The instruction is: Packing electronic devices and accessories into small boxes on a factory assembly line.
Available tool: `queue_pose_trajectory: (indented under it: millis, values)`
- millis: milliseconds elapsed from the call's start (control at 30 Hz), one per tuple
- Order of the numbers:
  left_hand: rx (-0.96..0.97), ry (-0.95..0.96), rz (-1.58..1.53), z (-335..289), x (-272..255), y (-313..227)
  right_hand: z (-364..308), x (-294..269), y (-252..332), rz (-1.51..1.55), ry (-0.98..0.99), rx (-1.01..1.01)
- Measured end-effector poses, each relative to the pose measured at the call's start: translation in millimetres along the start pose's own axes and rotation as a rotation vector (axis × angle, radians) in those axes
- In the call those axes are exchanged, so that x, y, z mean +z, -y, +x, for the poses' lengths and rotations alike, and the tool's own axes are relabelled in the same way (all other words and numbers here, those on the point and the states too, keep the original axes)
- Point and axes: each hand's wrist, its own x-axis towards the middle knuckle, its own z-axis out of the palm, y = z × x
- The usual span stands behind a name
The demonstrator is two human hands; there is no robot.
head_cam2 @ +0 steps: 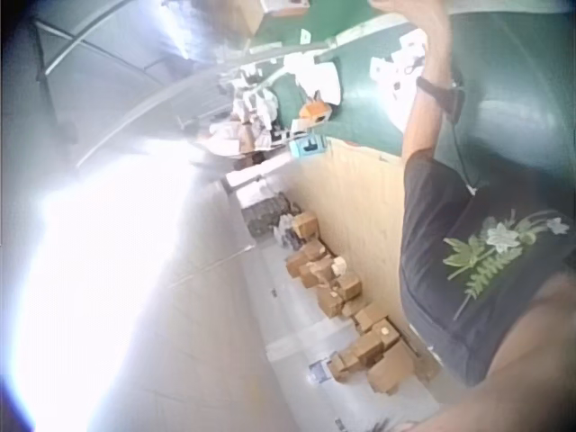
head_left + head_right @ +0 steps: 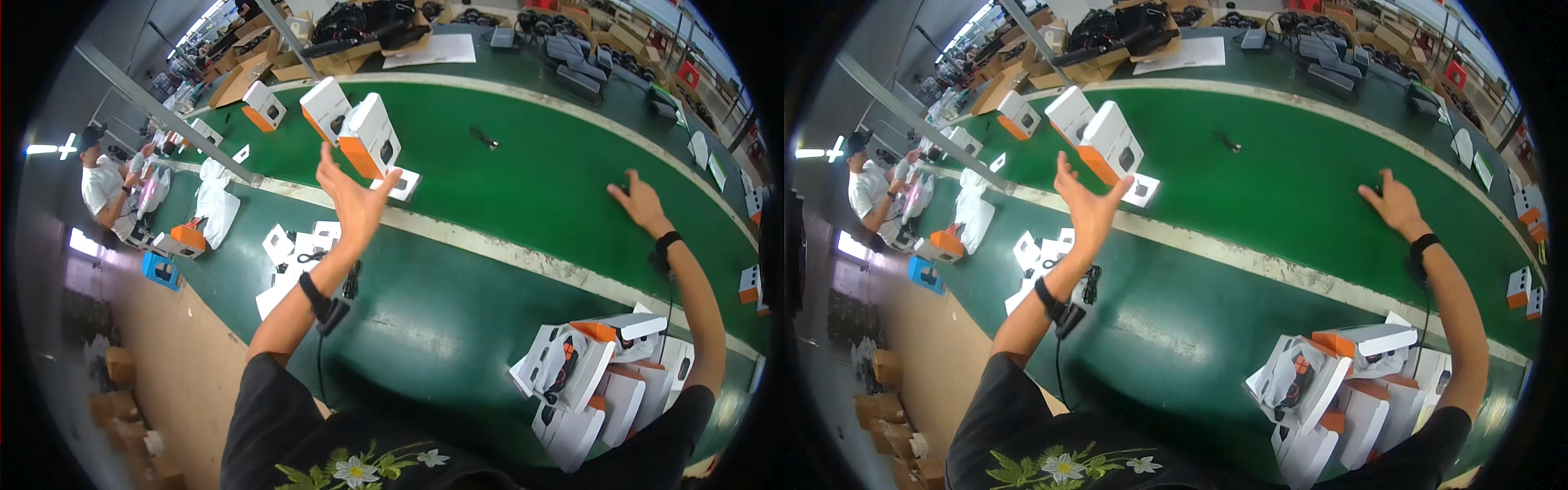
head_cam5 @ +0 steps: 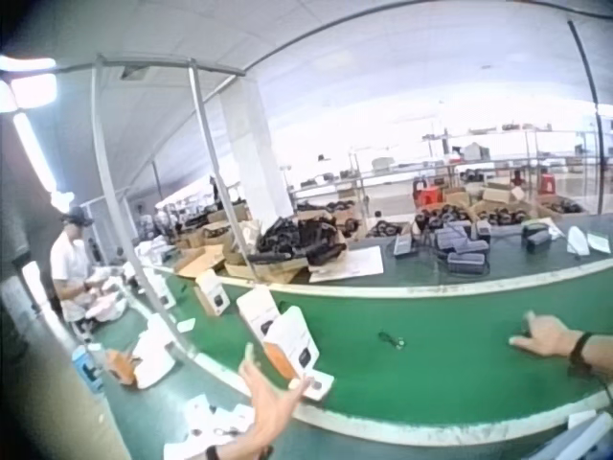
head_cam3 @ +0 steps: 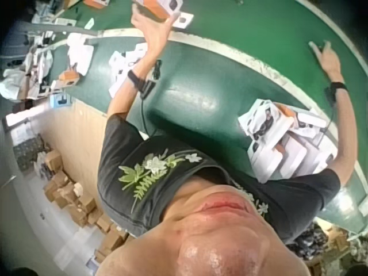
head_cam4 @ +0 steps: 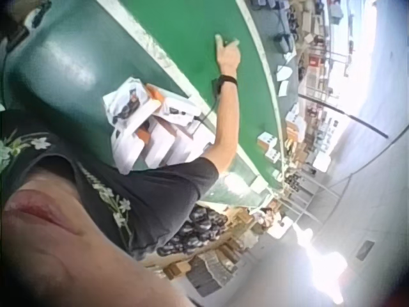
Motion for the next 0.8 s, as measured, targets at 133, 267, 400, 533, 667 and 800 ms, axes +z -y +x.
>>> queue_pose_trajectory:
  millis: [133,267,400,533,667,800]
  values:
    - [-0.268,0.205,-0.137,51.5,58.3,33.3,-2.3,20.7,-45.9,-0.03,-0.007,-0.088]
    - [-0.253,0.28,-0.058,57.8,58.0,30.5,-44.1,-16.5,-43.6,0.103,0.198,-0.139]
    - [-0.149,0.389,-0.433,-2.9,-18.5,-44.1,-102.6,-115.1,25.7,0.257,0.381,-0.118]
    - [-0.165,0.765,-0.726,-112.4,-67.5,-100.8,-151.7,-141.7,37.4,0.329,0.696,-0.048]
    - [-0.093,0.864,-0.616,-192.0,-83.5,-147.2,-203.8,-114.0,-18.4,0.361,0.832,-0.4]
    - [0.046,1.052,-0.671,-214.7,-100.2,-157.8,-185.4,-128.9,29.6,0.576,1.024,-0.306]
